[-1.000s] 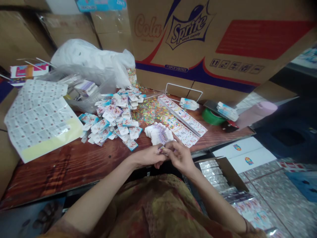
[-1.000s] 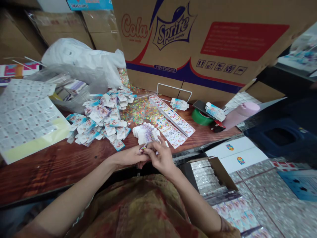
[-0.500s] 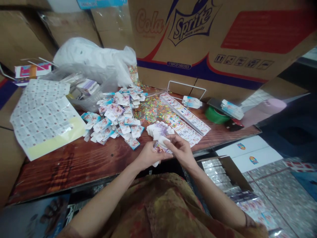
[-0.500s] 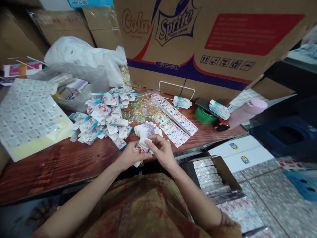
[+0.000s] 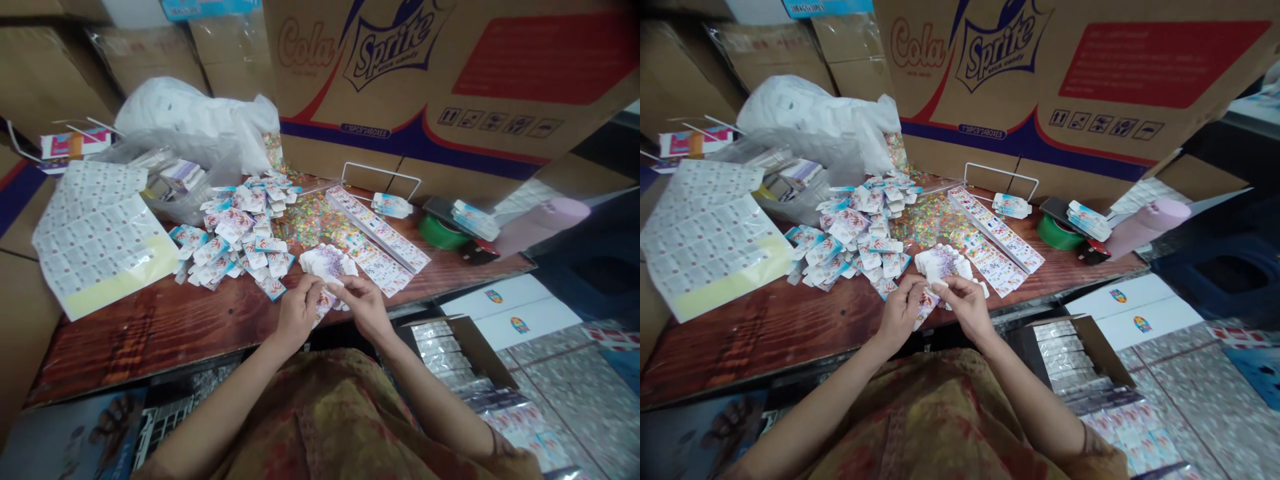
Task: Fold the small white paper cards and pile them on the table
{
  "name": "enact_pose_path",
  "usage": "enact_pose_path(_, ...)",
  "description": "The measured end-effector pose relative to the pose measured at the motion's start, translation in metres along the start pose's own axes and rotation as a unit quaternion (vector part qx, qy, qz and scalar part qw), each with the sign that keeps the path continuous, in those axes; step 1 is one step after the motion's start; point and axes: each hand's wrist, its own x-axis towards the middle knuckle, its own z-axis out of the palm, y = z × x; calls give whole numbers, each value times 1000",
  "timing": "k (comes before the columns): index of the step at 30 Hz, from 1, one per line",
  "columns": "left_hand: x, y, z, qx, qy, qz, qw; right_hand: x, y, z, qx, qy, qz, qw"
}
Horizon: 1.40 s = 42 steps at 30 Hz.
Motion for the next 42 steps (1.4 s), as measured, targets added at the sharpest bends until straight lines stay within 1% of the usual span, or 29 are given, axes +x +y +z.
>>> enact_pose_path(2,-1,1,-1,39,21,-14,999,-6,-4,3,-87,-3,-111,990)
enact_pose_path(3,-2,1,-1,51,31,-21,998,-9,-6,4,-119,-9,-151,981)
enact_pose_path(4,-3,2,-1,59,37,-25,997,-11,-8,4,-139,-16,-176,974)
enact_pose_path(5,-3,2,-1,63,41,-28,997,-13,-9,5,-146,-22,-183,972)
enact_pose_path(7,-4,2,-1,65,37,-29,997,-13,-10,5,-136,-16,-167,976)
enact_pose_path(11,-5,3,-1,92,26,-28,995,-7,-8,4,-84,-1,-96,992)
enact_pose_path(14,-5,3,-1,124,12,-28,992,-3,-4,1,-36,-4,-26,999)
enact_pose_path(16,-5,3,-1,132,5,-28,991,-2,-3,-1,-23,-12,-8,1000)
enact_pose_path(17,-5,3,-1,131,5,-28,991,-2,-3,-3,-32,-19,-18,999)
enact_pose_path(19,-5,4,-2,117,6,-26,993,-3,-3,-6,-75,-41,-62,994)
enact_pose_path(22,-5,6,-4,91,-7,-28,995,-6,-3,-11,-131,-82,-126,980)
enact_pose_path(26,-8,8,-4,63,-48,-43,996,-14,-4,-16,-152,-112,-133,973)
enact_pose_path(29,-9,6,-2,20,-35,-48,998,-21,-3,-17,-176,-131,-147,964)
enact_pose_path(30,-8,5,-3,12,-28,-51,998,-23,-1,-18,-191,-127,-155,961)
enact_pose_path(31,-5,5,-7,11,-20,-55,998,-25,2,-20,-206,-104,-161,960)
enact_pose_path(32,1,6,-14,18,-9,-56,998,-26,6,-22,-219,-61,-163,960)
enact_pose_path(33,8,8,-23,34,10,-52,998,-27,10,-26,-230,-3,-161,960)
enact_pose_path(35,31,13,-50,90,80,-24,992,-26,20,-35,-260,116,-148,947)
enact_pose_path(36,45,16,-67,127,128,4,984,-25,25,-40,-289,151,-143,935)
enact_pose_path(38,76,22,-102,215,221,46,950,-22,33,-48,-378,175,-143,898)
enact_pose_path(39,91,23,-118,264,239,51,933,-20,37,-51,-428,173,-146,875)
enact_pose_path(40,104,23,-130,313,229,26,922,-19,40,-52,-475,170,-150,850)
enact_pose_path(41,115,22,-139,359,209,-7,910,-19,43,-51,-513,167,-153,828)
enact_pose_path(42,122,21,-143,404,186,-33,895,-18,45,-50,-541,165,-154,810)
